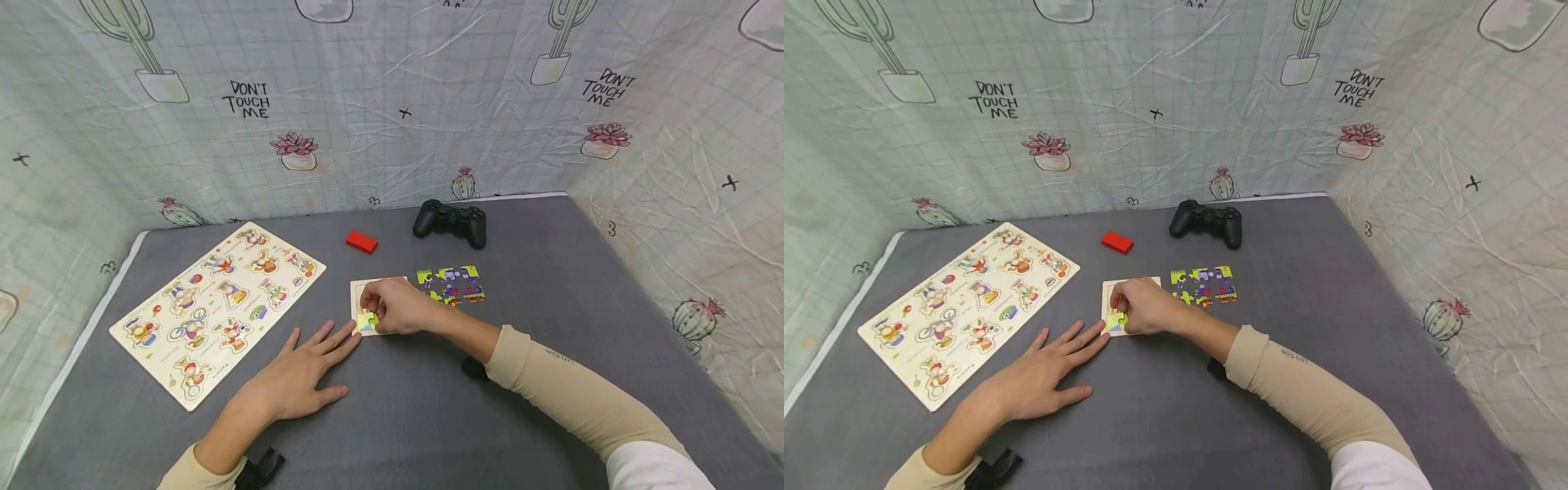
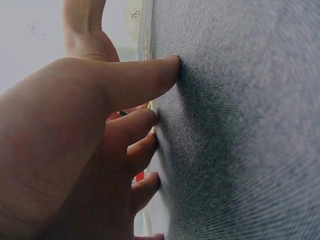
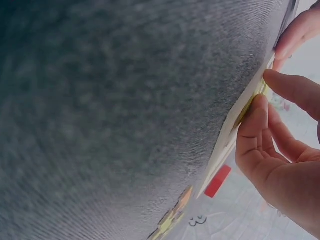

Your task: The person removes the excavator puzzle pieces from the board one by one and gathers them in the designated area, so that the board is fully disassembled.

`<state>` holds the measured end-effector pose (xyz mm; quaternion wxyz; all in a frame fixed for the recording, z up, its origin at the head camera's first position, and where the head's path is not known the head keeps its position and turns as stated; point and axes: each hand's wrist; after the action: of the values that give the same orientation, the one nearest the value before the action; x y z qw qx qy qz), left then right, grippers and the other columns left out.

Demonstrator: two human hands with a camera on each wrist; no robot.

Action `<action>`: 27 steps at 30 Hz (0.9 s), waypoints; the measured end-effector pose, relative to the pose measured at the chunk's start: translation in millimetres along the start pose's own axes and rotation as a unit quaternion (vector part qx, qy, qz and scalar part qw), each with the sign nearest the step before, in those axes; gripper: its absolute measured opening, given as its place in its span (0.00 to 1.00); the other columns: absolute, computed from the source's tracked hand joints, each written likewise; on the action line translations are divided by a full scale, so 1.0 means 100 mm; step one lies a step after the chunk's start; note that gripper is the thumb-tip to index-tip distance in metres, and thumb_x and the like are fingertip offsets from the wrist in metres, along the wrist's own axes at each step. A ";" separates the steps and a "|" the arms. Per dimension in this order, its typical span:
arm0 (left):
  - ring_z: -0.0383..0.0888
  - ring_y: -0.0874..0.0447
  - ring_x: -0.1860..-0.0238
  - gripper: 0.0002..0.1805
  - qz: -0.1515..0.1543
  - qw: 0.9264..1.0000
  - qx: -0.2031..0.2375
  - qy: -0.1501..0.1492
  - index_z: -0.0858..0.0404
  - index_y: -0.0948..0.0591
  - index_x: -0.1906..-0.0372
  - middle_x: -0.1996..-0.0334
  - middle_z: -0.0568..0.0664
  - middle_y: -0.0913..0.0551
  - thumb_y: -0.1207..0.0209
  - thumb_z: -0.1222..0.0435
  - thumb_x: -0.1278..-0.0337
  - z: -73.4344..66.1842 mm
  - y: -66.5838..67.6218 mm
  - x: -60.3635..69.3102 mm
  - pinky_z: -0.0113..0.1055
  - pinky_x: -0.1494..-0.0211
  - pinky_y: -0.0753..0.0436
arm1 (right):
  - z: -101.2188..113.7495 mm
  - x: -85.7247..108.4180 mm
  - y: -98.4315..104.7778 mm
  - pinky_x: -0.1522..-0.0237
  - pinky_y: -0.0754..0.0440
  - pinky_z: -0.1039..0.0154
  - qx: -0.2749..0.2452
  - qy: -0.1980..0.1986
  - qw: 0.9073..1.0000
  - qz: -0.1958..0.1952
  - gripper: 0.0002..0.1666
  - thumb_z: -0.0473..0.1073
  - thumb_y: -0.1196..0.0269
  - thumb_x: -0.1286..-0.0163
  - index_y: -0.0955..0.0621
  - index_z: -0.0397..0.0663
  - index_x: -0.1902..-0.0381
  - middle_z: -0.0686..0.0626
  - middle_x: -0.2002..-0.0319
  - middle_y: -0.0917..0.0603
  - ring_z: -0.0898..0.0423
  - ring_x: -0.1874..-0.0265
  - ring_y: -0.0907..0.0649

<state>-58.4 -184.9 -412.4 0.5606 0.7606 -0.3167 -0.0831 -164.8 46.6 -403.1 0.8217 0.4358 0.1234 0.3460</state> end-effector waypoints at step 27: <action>0.56 0.54 0.15 0.44 0.006 1.000 0.002 0.002 0.46 0.42 0.16 0.15 0.41 0.51 0.36 0.46 0.31 0.01 0.00 0.00 0.76 0.22 0.55 | 0.03 0.00 0.00 0.66 0.21 0.70 -0.037 -0.016 0.999 -0.026 0.19 0.29 0.24 0.48 0.15 0.45 0.57 0.47 0.66 0.14 0.62 0.72 0.19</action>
<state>-59.2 -185.5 -412.9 0.5604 0.7601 -0.3197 -0.0775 -163.4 44.7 -402.0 0.8479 0.4068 0.1087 0.3221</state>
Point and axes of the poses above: each hand's wrist, its own x-axis away from the middle knuckle, its own y-axis out of the back of the hand, z = x × y
